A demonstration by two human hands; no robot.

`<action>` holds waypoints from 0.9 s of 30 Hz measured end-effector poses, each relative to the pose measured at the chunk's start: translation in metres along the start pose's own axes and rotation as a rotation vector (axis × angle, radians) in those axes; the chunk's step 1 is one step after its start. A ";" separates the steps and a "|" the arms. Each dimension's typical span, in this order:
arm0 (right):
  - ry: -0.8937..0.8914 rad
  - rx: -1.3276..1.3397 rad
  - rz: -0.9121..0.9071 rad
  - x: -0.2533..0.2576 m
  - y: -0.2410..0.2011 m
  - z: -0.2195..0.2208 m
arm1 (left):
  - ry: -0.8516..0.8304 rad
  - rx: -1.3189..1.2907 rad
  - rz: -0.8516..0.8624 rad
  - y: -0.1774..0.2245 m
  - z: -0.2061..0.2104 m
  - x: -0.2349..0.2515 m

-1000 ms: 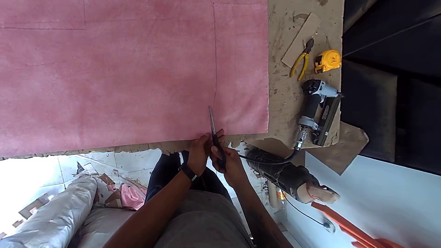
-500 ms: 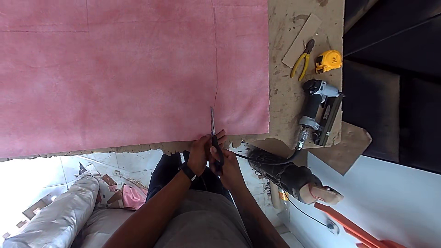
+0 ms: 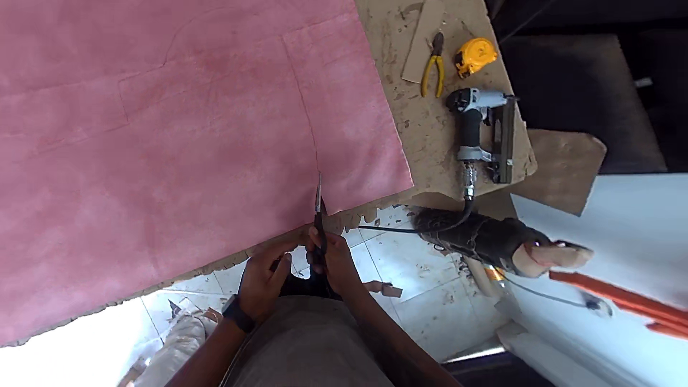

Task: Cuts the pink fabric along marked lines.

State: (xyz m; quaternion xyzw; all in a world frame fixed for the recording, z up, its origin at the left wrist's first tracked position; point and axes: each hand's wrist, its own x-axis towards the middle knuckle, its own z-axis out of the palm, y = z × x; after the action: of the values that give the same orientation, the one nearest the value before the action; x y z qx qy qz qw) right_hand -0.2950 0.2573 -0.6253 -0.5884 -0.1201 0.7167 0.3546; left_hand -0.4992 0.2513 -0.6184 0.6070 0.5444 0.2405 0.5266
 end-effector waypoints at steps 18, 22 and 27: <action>0.354 -0.006 -0.124 0.008 0.020 0.053 | -0.243 0.045 0.407 -0.029 -0.056 0.093; 0.317 -0.060 -0.092 0.003 0.014 0.040 | -0.276 0.062 0.456 -0.031 -0.049 0.095; 0.196 -0.193 -0.014 -0.001 -0.004 0.000 | -0.405 0.259 0.593 -0.032 -0.033 0.102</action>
State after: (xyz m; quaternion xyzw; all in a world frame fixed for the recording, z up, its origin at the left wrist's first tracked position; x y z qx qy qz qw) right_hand -0.2935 0.2598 -0.6224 -0.6862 -0.1575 0.6382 0.3113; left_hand -0.5113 0.3519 -0.6651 0.8350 0.2558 0.1869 0.4499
